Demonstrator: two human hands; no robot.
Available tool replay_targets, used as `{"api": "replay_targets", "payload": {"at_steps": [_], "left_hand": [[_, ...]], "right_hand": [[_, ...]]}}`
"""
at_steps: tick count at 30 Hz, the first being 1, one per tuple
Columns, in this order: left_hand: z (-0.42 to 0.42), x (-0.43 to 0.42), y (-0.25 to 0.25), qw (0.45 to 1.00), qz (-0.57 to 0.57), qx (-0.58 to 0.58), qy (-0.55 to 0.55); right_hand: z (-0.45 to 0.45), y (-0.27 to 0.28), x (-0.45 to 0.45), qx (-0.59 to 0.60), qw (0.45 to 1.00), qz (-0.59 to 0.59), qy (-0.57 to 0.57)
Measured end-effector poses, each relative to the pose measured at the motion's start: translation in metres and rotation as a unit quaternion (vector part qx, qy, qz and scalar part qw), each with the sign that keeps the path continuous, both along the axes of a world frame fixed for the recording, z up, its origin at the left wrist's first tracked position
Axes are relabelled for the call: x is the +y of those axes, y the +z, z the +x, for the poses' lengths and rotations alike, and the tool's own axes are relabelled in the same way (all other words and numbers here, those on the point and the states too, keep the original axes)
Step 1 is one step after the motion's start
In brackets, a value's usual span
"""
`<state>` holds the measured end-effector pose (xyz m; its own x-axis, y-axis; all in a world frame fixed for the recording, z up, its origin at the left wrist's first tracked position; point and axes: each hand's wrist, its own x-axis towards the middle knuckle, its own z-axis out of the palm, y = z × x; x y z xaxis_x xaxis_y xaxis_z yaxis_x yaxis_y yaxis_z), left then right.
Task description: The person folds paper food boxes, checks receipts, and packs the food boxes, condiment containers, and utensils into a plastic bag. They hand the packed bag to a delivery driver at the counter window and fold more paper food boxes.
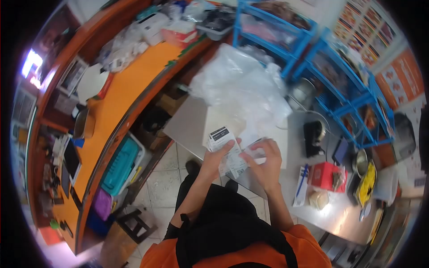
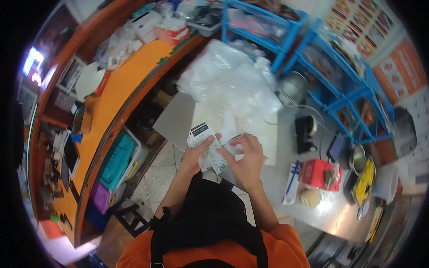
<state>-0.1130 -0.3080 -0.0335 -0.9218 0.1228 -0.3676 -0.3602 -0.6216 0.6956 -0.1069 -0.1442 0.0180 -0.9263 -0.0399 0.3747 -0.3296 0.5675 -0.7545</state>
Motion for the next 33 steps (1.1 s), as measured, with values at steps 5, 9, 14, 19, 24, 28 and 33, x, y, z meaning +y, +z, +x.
{"api": "replay_targets", "payload": {"at_steps": [5,9,14,19,24,28,33], "left_hand": [[-0.018,-0.098,0.001,1.000,0.026,0.010,0.013],[-0.042,-0.202,0.006,0.998,0.049,-0.037,0.018],[-0.090,-0.340,0.005,0.987,0.131,0.049,0.075],[-0.118,-0.428,0.022,0.969,0.169,0.087,0.160],[-0.142,-0.464,-0.006,0.974,0.114,0.066,0.186],[-0.153,-0.474,-0.017,0.948,-0.027,0.057,0.313],[-0.167,-0.498,-0.026,0.943,-0.100,0.047,0.315]], "right_hand": [[-0.046,-0.012,-0.087,-0.160,0.974,-0.069,0.142],[-0.096,0.002,-0.178,-0.197,0.954,-0.048,0.221],[-0.168,0.020,-0.310,-0.008,0.992,-0.095,0.077],[-0.207,0.000,-0.380,-0.015,0.982,0.104,0.155],[-0.196,-0.003,-0.457,-0.139,0.976,0.005,0.166],[-0.214,-0.030,-0.478,-0.202,0.907,-0.237,0.282],[-0.229,-0.041,-0.491,-0.230,0.938,-0.111,0.233]]}}
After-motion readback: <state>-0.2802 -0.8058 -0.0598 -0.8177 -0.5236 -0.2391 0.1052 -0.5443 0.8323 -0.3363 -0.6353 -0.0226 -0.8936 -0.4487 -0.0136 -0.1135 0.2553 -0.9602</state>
